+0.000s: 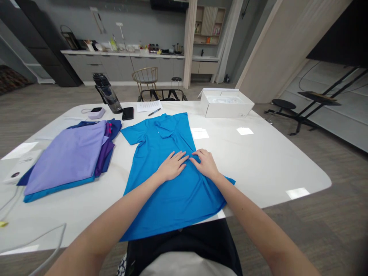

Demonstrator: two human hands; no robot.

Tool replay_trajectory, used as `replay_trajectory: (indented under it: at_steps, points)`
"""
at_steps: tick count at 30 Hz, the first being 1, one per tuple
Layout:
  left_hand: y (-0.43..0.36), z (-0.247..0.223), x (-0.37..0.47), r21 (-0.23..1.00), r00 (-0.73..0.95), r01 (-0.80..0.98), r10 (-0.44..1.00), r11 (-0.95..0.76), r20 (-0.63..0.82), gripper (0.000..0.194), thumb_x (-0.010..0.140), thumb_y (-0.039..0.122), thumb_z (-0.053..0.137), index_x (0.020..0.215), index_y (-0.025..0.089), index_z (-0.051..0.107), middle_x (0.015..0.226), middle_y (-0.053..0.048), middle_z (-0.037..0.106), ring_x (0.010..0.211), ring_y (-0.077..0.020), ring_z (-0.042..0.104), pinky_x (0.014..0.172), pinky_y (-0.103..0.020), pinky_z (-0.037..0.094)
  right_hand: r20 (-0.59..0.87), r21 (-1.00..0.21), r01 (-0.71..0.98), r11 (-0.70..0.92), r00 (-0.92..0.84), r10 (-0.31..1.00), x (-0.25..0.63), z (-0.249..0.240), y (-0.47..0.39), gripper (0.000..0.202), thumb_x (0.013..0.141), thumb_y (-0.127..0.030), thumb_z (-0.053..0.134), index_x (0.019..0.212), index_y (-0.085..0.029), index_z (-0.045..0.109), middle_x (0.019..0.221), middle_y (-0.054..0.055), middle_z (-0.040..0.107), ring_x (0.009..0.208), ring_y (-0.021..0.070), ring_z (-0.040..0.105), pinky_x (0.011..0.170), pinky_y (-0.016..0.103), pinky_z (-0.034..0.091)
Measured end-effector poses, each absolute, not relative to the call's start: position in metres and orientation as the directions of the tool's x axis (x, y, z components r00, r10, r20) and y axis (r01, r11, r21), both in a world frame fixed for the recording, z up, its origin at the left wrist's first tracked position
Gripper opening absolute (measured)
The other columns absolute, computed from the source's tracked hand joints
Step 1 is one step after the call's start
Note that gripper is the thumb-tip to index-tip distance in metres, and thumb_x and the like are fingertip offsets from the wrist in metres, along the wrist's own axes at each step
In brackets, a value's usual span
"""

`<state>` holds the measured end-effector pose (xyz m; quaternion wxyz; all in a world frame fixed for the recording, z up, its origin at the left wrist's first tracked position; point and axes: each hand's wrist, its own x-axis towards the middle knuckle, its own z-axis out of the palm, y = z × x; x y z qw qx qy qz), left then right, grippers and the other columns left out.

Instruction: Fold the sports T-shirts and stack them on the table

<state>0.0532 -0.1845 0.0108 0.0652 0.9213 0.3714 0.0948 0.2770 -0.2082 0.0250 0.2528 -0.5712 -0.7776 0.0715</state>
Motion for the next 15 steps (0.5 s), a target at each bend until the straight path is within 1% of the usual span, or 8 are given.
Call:
replay_trajectory:
  at_steps: [3, 6, 8, 10, 12, 15]
  points:
    - [-0.186, 0.012, 0.055, 0.168, 0.696, 0.688, 0.708, -0.706, 0.121, 0.053, 0.107, 0.044, 0.027, 0.155, 0.027, 0.040, 0.165, -0.005, 0.033, 0.153, -0.0221, 0.029, 0.127, -0.048, 0.018, 0.270, -0.348, 0.895, 0.278, -0.188, 0.944, 0.291, 0.027, -0.229, 0.036, 0.097, -0.053, 0.057, 0.117, -0.024, 0.068, 0.115, 0.010, 0.066, 0.113, 0.0282, 0.059, 0.097, 0.043, 0.042]
    - [-0.185, 0.013, 0.055, 0.167, 0.692, 0.693, 0.712, -0.701, 0.117, 0.053, 0.107, 0.045, 0.026, 0.154, 0.027, 0.042, 0.164, -0.005, 0.035, 0.152, -0.0215, 0.030, 0.126, -0.047, 0.018, 0.211, -0.284, 0.941, 0.184, -0.125, 0.969, 0.316, 0.028, -0.258, 0.041, 0.094, -0.059, 0.059, 0.115, -0.024, 0.067, 0.112, 0.010, 0.066, 0.111, 0.0305, 0.058, 0.094, 0.044, 0.042]
    - [-0.184, 0.013, 0.055, 0.165, 0.692, 0.693, 0.712, -0.701, 0.118, 0.052, 0.107, 0.044, 0.026, 0.153, 0.027, 0.043, 0.163, -0.005, 0.037, 0.151, -0.0210, 0.032, 0.126, -0.046, 0.019, 0.155, -0.248, 0.961, 0.119, -0.082, 0.984, 0.335, 0.030, -0.278, 0.041, 0.093, -0.060, 0.060, 0.109, -0.022, 0.067, 0.108, 0.011, 0.066, 0.107, 0.0310, 0.059, 0.090, 0.043, 0.042]
    - [-0.184, 0.014, 0.055, 0.161, 0.692, 0.693, 0.711, -0.703, 0.126, 0.050, 0.107, 0.041, 0.027, 0.151, 0.027, 0.045, 0.162, -0.005, 0.040, 0.149, -0.0211, 0.035, 0.125, -0.046, 0.022, 0.092, -0.236, 0.968, 0.083, -0.063, 0.994, 0.348, 0.034, -0.296, 0.035, 0.092, -0.056, 0.061, 0.099, -0.022, 0.067, 0.102, 0.010, 0.067, 0.102, 0.0300, 0.060, 0.084, 0.040, 0.044]
    - [-0.184, 0.017, 0.059, 0.149, 0.680, 0.702, 0.718, -0.696, 0.150, 0.046, 0.107, 0.038, 0.031, 0.147, 0.026, 0.050, 0.157, -0.006, 0.047, 0.144, -0.0218, 0.041, 0.122, -0.046, 0.026, 0.059, -0.280, 0.957, 0.076, -0.062, 0.996, 0.353, 0.038, -0.311, 0.025, 0.092, -0.047, 0.062, 0.091, -0.022, 0.065, 0.096, 0.008, 0.068, 0.095, 0.0276, 0.062, 0.079, 0.037, 0.045]
    - [-0.189, 0.024, 0.069, 0.106, 0.663, 0.718, 0.722, -0.688, 0.198, 0.039, 0.104, 0.033, 0.038, 0.137, 0.025, 0.058, 0.142, -0.008, 0.059, 0.130, -0.0232, 0.053, 0.114, -0.044, 0.034, 0.116, -0.433, 0.895, 0.104, -0.059, 0.991, 0.343, 0.045, -0.328, 0.014, 0.092, -0.037, 0.061, 0.090, -0.023, 0.065, 0.092, 0.004, 0.071, 0.087, 0.0245, 0.066, 0.076, 0.034, 0.047]
